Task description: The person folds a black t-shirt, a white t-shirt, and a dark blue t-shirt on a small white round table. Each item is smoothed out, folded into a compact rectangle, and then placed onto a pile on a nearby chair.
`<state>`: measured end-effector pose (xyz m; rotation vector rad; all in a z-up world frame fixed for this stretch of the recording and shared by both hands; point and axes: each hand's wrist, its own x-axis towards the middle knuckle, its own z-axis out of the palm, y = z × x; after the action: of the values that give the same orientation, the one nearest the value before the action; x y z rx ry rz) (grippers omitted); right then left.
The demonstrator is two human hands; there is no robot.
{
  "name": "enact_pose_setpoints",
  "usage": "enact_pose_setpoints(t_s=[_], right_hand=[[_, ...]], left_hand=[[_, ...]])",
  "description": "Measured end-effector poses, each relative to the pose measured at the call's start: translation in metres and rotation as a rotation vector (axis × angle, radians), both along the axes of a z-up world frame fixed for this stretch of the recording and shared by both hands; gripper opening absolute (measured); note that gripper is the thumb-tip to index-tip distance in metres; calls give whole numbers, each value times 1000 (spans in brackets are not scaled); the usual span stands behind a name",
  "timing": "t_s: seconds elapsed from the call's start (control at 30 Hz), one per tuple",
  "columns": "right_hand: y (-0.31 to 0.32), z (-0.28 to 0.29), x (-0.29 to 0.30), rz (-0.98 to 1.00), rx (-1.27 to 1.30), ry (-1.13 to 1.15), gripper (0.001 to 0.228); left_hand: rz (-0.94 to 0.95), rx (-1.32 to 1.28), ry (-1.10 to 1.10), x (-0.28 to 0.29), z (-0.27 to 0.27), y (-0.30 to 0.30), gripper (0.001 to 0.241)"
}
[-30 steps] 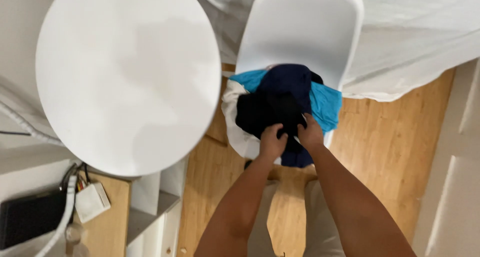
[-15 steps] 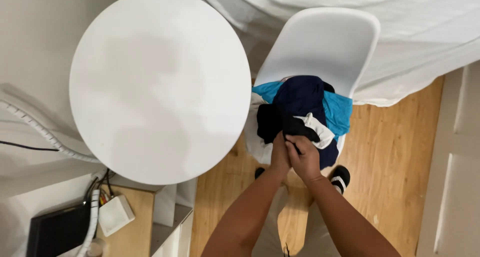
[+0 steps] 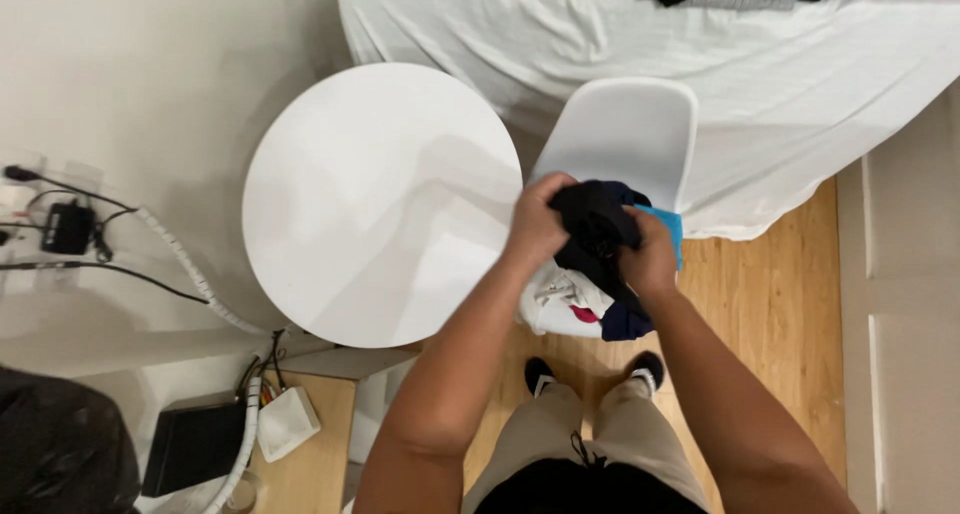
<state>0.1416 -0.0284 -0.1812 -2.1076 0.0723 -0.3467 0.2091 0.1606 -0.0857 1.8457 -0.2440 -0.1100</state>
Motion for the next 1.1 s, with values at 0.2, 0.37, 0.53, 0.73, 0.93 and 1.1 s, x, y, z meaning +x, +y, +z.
enact_pose_setpoints(t_s=[0.2,0.37,0.53,0.73,0.93,1.1], right_hand=[[-73,56,40,-105,327,47,30],[-94,161,85,-54,201,-202,23],[-71,262,96,88,97,-312,8],[-71,304,122,202,-62,-312,9],[-61,340,137,278,-78,-422,8],[-65,342,167,403,93,-322,19]], left_hand=[[170,-122,-246,24,83,64,19],[380,-145,-27,23,139,88,26],[423,-254,28,33,153,106,35],[268,-771,151,42,167,106,56],[298,34,-23,14,212,100,64],[412,576,-367,49,170,170,35]])
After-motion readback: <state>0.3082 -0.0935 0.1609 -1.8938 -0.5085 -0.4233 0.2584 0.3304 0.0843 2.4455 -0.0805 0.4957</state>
